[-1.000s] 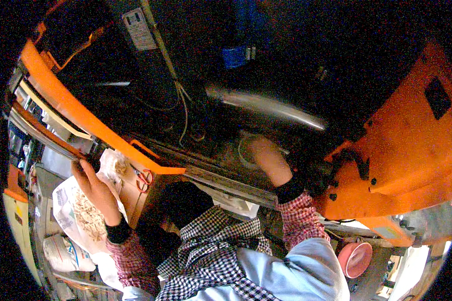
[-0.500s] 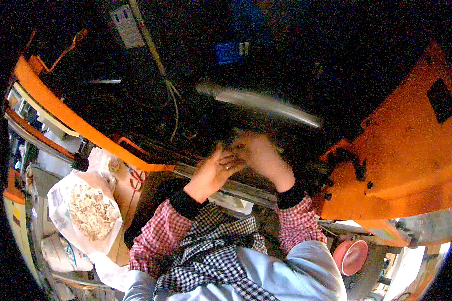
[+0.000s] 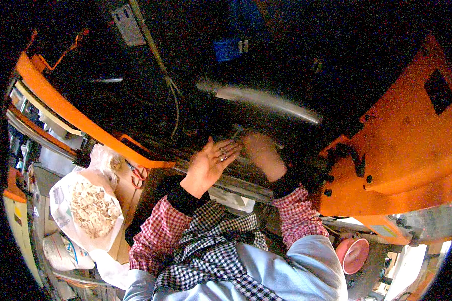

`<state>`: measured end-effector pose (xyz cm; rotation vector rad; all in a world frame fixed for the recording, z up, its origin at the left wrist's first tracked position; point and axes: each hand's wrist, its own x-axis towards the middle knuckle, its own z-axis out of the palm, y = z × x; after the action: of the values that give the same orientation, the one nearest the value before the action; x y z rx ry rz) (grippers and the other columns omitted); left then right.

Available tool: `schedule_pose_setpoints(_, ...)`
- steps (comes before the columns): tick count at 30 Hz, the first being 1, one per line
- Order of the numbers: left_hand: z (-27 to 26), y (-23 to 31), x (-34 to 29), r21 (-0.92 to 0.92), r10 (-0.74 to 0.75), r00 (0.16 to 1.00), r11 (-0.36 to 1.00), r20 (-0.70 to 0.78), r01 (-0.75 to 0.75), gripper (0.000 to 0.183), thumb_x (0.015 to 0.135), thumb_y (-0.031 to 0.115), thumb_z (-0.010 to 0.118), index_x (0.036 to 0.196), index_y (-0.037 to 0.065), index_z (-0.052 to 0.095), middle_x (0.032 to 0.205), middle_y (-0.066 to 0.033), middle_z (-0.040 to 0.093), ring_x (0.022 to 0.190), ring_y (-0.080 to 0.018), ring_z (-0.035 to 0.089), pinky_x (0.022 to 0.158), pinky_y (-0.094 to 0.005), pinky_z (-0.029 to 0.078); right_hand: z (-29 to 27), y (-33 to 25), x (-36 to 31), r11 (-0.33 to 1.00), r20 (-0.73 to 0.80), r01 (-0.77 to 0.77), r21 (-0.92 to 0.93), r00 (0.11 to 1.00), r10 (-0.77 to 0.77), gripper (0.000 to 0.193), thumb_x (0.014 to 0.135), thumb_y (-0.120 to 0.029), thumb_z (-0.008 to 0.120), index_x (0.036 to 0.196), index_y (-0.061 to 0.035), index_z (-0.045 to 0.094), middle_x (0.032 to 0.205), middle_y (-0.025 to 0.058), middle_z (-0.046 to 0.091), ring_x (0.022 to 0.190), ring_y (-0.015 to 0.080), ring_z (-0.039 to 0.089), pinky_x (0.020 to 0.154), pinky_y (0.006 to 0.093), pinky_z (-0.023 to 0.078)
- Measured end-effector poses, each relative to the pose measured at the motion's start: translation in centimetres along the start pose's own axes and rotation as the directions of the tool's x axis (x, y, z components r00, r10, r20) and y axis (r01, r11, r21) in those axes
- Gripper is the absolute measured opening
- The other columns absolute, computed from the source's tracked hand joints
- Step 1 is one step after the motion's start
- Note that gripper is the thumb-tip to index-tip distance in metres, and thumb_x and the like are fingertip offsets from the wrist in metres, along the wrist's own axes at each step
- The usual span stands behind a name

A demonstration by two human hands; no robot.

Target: The person sits on the floor and repeatedly picks up small white plastic components from a bag, inserts them into a machine, and then removes the assembled parts. The person handles the components one by one, placing them into a collection bag after processing.

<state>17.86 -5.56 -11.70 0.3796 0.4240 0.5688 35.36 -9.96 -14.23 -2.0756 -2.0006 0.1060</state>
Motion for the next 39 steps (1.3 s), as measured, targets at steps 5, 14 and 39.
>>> schedule_pose_setpoints(5, -1.5, -0.6, 0.1, 0.19, 0.093, 0.991, 0.976, 0.098, -0.11, 0.036, 0.093, 0.015, 0.04, 0.117, -0.011, 0.044, 0.118, -0.0226, 0.05, 0.115, -0.0341, 0.046, 0.104, -0.0414, 0.034, -0.6, -0.2, -0.5, 1.0, -0.063, -0.008, 0.017, 0.998, 0.009, 0.025, 0.07, -0.004, 0.059, 0.094, -0.0072, 0.065, 0.092, 0.0142, 0.06, 0.085, 0.0336, 0.06, 0.072, 0.042, 0.05)
schedule_pose_setpoints(14, -4.8, 0.8, -4.8, 0.233, 0.141, 0.99, 0.962, 0.019, -0.141, 0.016, 0.09, 0.007, 0.049, 0.103, -0.003, 0.05, 0.105, -0.0139, 0.057, 0.1, -0.0237, 0.055, 0.09, -0.0368, 0.042, -1.2, -1.1, -0.3, 0.999, -0.034, -0.051, -0.015, 0.998, 0.051, 0.02, 0.074, -0.013, 0.063, 0.092, -0.0036, 0.06, 0.093, 0.0145, 0.059, 0.081, 0.0339, 0.06, 0.068, 0.0423, 0.05)
schedule_pose_setpoints(39, -9.9, -1.8, -17.2, 0.166, 0.198, 0.852, 0.977, -0.484, -0.133, 0.021, 0.094, 0.021, 0.045, 0.085, 0.007, 0.057, 0.063, 0.0022, 0.047, 0.054, -0.0071, 0.04, 0.049, -0.0195, 0.034, 4.5, -17.5, -3.2, 0.577, -0.053, 0.54, 0.613, 0.757, -0.652, 0.021, 0.082, -0.021, 0.057, 0.086, -0.0011, 0.063, 0.082, 0.0111, 0.059, 0.079, 0.0281, 0.059, 0.071, 0.0352, 0.047)
